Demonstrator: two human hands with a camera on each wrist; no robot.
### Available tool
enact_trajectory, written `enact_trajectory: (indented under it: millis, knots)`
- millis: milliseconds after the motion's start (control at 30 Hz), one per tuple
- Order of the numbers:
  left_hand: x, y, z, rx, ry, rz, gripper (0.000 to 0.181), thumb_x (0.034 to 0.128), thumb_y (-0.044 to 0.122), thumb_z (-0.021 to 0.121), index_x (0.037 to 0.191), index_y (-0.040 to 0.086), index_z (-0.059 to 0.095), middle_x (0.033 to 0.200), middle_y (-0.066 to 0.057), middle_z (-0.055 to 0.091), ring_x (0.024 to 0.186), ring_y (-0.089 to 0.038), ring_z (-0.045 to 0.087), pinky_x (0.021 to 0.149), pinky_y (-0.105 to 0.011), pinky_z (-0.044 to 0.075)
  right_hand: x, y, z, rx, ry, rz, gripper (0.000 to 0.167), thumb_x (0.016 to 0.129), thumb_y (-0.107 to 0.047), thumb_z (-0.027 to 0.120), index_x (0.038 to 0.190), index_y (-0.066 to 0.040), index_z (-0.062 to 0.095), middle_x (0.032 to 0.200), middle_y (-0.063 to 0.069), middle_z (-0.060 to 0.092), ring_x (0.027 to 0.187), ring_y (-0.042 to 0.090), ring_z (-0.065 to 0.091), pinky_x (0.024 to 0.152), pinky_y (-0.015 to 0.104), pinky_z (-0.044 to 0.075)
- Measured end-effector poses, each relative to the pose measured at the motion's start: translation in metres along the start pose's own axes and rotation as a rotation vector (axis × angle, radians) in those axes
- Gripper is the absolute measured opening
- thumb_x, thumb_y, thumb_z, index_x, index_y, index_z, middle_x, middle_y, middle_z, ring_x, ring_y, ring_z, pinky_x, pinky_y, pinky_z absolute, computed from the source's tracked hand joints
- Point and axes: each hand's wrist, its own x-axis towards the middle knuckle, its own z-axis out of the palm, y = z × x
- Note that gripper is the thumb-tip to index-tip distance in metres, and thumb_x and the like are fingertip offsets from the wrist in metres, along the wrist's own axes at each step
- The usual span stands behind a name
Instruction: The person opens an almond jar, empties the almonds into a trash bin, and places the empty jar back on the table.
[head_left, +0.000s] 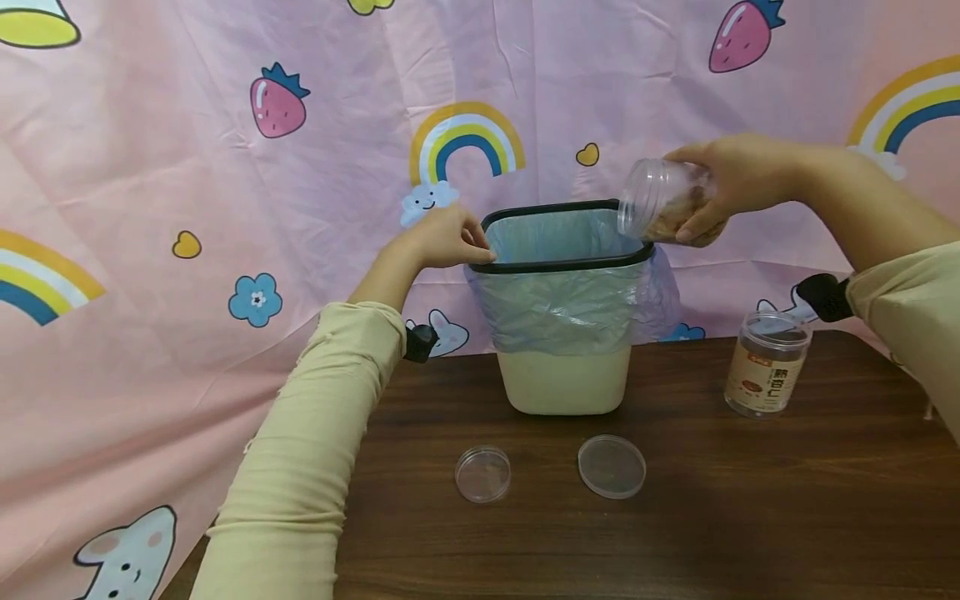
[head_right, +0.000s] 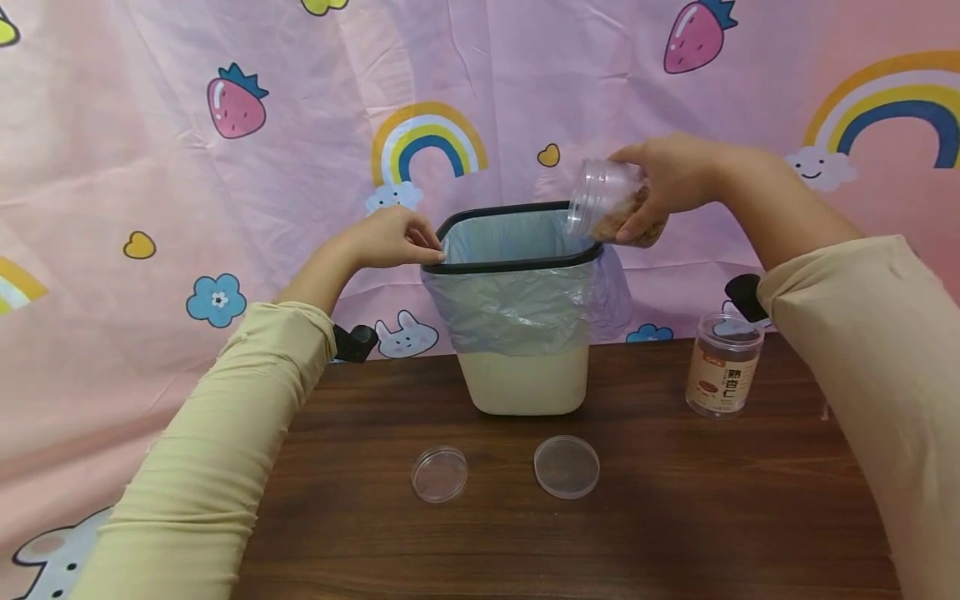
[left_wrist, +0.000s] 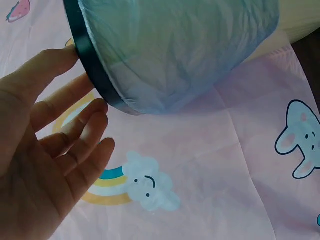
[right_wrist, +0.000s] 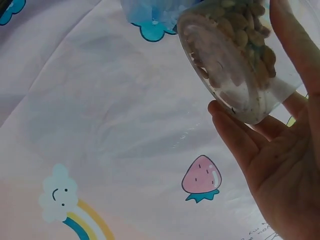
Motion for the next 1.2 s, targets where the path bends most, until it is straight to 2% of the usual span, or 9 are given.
enact_trajectory:
  millis: [233,433,667,933,1200]
  knots:
    - [-0.002,-0.003,0.004,0.019,0.029,0.021,0.025,0.0848,0.021,0.066,0.096,-0.001,0.069,0.096,-0.015,0.066,0.089,-0.025,0.059,0.079,-0.038,0.046,-0.004,0.005,0.005,0.047,0.005,0.006,0.102,0.067,-0.039,0.081,0.141,0.004,0.026,0.121,0.033,0.045,0.107,0.043,0.042,0.088,0.057,0.035]
    - [-0.004,-0.006,0.008,0.008,0.094,0.014,0.024,0.0829,0.023,0.068,0.087,0.0,0.072,0.083,-0.012,0.068,0.077,-0.021,0.057,0.071,-0.035,0.046,-0.006,0.006,0.007,0.084,-0.001,0.035,0.106,0.067,-0.035,0.082,0.146,-0.005,0.018,0.127,0.033,0.036,0.111,0.045,0.035,0.086,0.06,0.034]
    - [-0.006,-0.008,0.012,-0.006,0.145,0.009,0.026,0.0814,0.024,0.07,0.087,-0.001,0.073,0.084,-0.012,0.069,0.079,-0.022,0.059,0.071,-0.035,0.047,-0.007,0.005,0.01,0.08,0.024,0.046,0.109,0.067,-0.032,0.082,0.148,-0.01,0.013,0.13,0.038,0.026,0.112,0.05,0.032,0.084,0.064,0.033]
    - [-0.004,-0.011,0.015,-0.01,0.163,-0.022,0.028,0.0814,0.026,0.069,0.089,0.0,0.073,0.088,-0.012,0.069,0.083,-0.022,0.058,0.073,-0.035,0.046,-0.005,0.0,0.016,0.1,0.097,0.03,0.104,0.066,-0.021,0.083,0.147,-0.011,0.018,0.131,0.038,0.025,0.112,0.054,0.033,0.086,0.067,0.03]
    - [-0.004,-0.012,0.017,-0.016,0.18,-0.016,0.027,0.0813,0.025,0.069,0.089,0.0,0.073,0.087,-0.012,0.069,0.081,-0.022,0.059,0.071,-0.035,0.046,-0.005,-0.005,0.02,0.142,0.146,0.014,0.1,0.067,-0.008,0.081,0.147,-0.012,0.021,0.133,0.035,0.022,0.113,0.054,0.03,0.087,0.067,0.029]
